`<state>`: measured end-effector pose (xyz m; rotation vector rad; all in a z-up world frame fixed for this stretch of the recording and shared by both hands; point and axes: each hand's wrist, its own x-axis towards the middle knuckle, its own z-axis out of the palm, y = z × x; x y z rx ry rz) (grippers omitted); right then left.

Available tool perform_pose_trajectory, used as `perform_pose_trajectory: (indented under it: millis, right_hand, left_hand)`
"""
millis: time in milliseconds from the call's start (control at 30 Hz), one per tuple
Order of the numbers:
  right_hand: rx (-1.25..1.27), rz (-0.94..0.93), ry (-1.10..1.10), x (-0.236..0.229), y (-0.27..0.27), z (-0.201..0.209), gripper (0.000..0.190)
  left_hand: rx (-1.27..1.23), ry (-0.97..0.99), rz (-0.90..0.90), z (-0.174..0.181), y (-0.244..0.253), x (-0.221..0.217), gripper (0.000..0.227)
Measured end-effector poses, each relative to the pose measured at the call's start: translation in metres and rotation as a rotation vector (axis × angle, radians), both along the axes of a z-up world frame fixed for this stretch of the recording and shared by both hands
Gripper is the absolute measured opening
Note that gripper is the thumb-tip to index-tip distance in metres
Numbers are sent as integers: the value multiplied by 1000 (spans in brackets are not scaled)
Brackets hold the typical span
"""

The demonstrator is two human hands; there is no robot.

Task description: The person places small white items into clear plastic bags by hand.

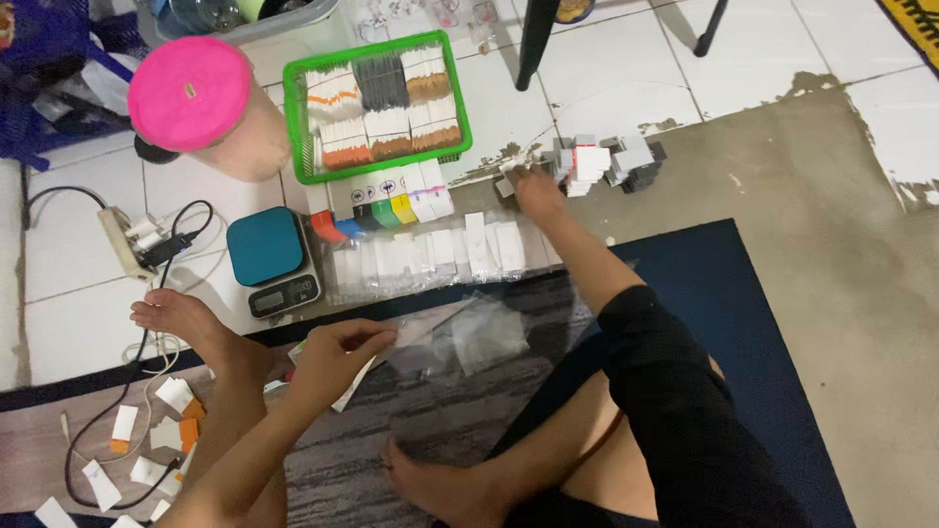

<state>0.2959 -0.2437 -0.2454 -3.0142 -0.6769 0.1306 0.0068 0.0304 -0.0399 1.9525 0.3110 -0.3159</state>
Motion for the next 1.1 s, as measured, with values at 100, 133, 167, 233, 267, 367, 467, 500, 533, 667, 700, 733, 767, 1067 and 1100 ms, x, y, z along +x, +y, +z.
perform_pose_trajectory:
  millis: [100,133,167,233,267,367,467,500,533,667,700,733,767,1067,1100]
  right_hand:
    - [-247,48,-22,10,4,16,46]
    - [-341,74,-26,11,6,20,50]
    - [-343,84,-11,16,6,6,50]
    - [-486,144,-133,34,2,-13,48]
    - [-488,144,-130,48,-2,-34,48]
    - [-502,231,-132,63,-6,-57,46]
    - [-603,124,-141,48,3,-12,22]
    - [-550,153,-148,50,2,-14,19]
    - [-501,184,-145,48,-2,-18,17]
    - [-318,82,-64,22,-16,-6,20]
    - [-158,96,4,8,-25,-8,18]
    - [2,107,63,-4,-34,-9,17]
    - [-5,95,52,-21,-44,-7,17]
    - [-129,99,129,-138,-147,-20,13]
    - [-148,70,84,-139,-159,-40,14]
  left_hand:
    - [-45,38,47,2,7,3,18]
    - [-52,77,84,4,10,3,17]
    - [-54,93,92,4,12,0,17]
    - [-44,127,108,3,13,1,18]
    - [-46,129,107,3,38,22,18]
    - [835,815,669,-1,61,39,129]
    - [-60,63,74,-8,15,-3,17]
    - [-35,25,59,-8,16,-1,16]
    - [-14,-3,44,-8,15,-1,16]
    - [35,-89,-16,0,11,0,14]
    - [63,-12,-29,8,8,1,17]
    - [94,59,-45,17,3,2,19]
    - [88,47,-56,12,2,1,19]
    - [95,-231,-155,4,-21,-11,16]
    - [121,-249,-167,4,-22,-11,15]
